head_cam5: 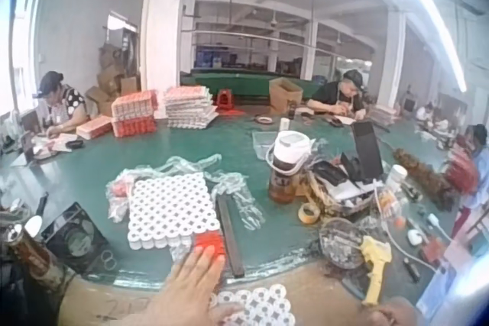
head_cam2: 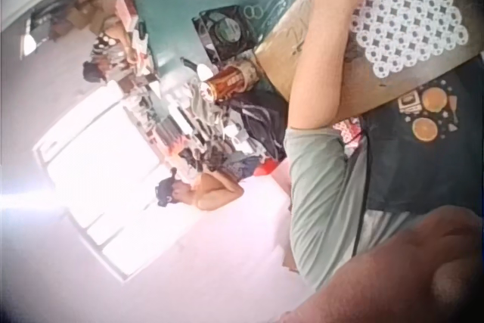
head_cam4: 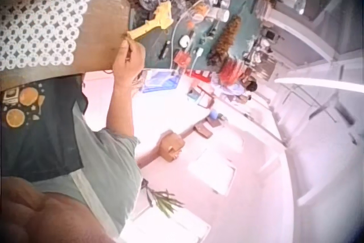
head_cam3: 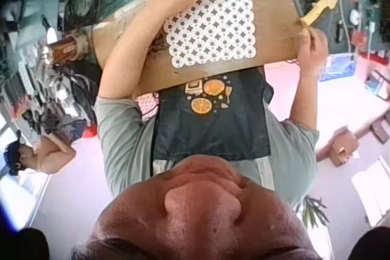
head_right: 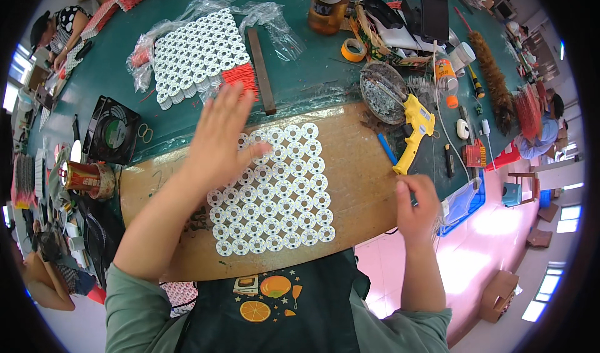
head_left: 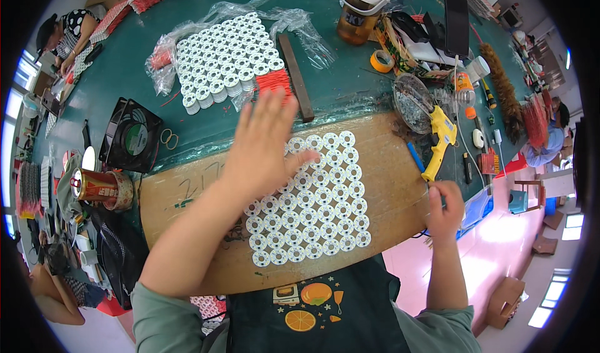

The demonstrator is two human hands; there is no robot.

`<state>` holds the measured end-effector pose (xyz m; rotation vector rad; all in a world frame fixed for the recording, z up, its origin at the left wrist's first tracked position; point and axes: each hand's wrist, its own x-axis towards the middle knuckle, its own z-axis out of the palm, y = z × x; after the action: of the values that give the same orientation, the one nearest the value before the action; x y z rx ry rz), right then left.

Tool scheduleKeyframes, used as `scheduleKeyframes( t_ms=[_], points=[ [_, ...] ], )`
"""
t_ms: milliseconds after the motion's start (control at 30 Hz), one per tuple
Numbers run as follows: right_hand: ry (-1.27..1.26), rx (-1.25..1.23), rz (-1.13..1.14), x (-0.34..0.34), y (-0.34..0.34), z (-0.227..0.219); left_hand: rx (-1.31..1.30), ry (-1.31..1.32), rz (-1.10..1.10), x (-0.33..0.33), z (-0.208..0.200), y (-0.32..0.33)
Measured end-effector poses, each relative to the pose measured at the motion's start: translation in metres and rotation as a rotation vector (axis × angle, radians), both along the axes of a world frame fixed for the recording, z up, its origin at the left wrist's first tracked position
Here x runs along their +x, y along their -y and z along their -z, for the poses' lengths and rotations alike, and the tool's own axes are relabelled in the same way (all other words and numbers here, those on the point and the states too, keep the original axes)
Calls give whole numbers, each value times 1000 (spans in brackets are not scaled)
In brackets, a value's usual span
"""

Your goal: The person solders wires onto an array of circular LED circuit boards using a soldering iron, then sets the finished array aside. They place a new circuit board array on the workbench, position wires, and solder them onto the boards using the soldering iron.

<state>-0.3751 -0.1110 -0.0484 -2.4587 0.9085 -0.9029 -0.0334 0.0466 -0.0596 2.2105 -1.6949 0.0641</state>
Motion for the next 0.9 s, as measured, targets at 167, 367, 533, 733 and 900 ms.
scheduleKeyframes(
  t_ms=[167,367,533,733,900],
  points=[
    [70,29,-27,10,-15,15,88,104,-101,46,17,43],
    [74,-76,-55,7,-18,15,112,154,-71,42,29,44],
    [-36,-92,-243,63,-26,-10,95,158,-78,44,30,45],
    [-127,159,-346,193,-10,4,78,-7,-117,46,8,40],
    [-381,77,-206,244,2,12,-68,-59,-220,56,24,13]
  ],
)
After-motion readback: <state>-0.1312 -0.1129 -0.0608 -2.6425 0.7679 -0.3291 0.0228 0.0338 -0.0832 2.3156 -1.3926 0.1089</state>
